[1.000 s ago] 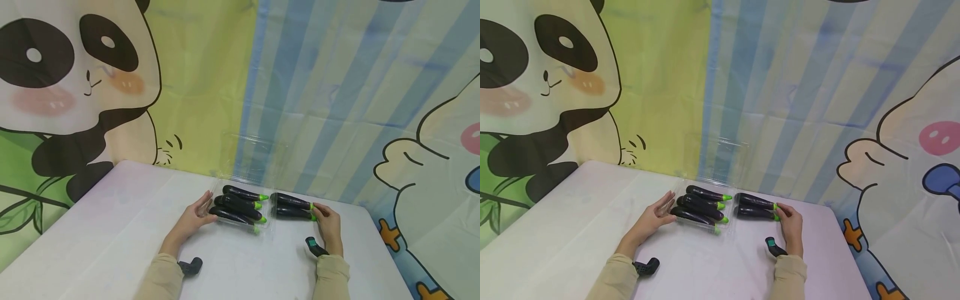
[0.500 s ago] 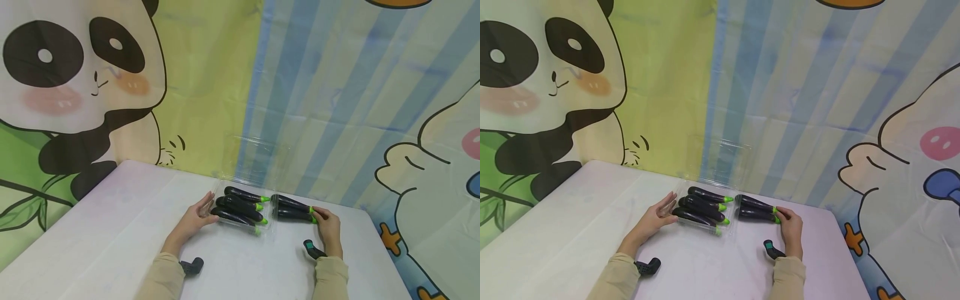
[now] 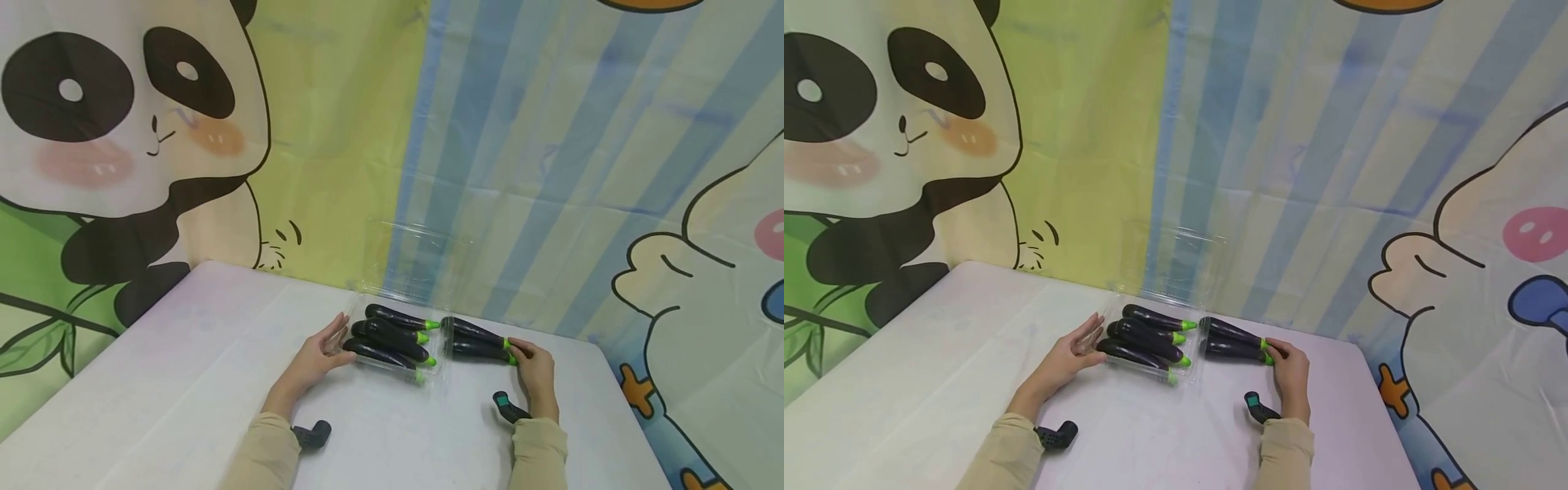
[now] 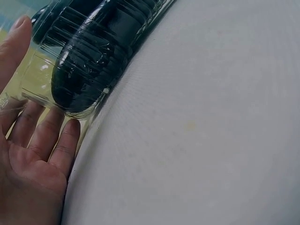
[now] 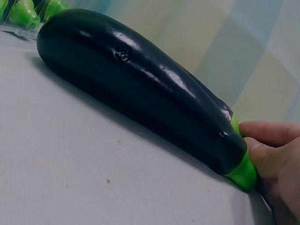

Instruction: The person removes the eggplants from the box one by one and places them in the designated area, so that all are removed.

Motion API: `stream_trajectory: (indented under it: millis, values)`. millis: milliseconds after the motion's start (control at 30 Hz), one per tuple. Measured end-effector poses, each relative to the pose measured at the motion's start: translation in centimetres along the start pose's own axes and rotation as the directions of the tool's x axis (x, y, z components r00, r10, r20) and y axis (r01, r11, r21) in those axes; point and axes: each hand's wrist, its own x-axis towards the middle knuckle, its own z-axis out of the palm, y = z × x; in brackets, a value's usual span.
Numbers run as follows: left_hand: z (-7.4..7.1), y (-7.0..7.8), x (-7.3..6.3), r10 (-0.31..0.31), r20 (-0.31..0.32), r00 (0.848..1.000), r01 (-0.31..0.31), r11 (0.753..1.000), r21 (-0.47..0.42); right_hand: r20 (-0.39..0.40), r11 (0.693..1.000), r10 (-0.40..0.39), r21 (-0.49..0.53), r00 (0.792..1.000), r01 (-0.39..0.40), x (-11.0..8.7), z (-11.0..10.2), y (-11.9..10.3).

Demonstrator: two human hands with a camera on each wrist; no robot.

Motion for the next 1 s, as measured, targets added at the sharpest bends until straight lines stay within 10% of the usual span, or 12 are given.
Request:
stream_trajectory:
  millis: [600, 1000]
  values:
    - [0.1, 0.4, -0.5, -0.028, -0.055, 0.998, 0.033, 0.997, 0.077, 0.051, 0.994, -0.112, 0.006, 0.992, 0.111, -0.7, -1.3, -6.2]
    - [0.1, -0.1, -0.3, -0.03, -0.047, 0.998, 0.032, 0.999, 0.041, 0.198, 0.951, -0.308, 0.044, 0.931, 0.305, -2.7, 0.6, -12.8]
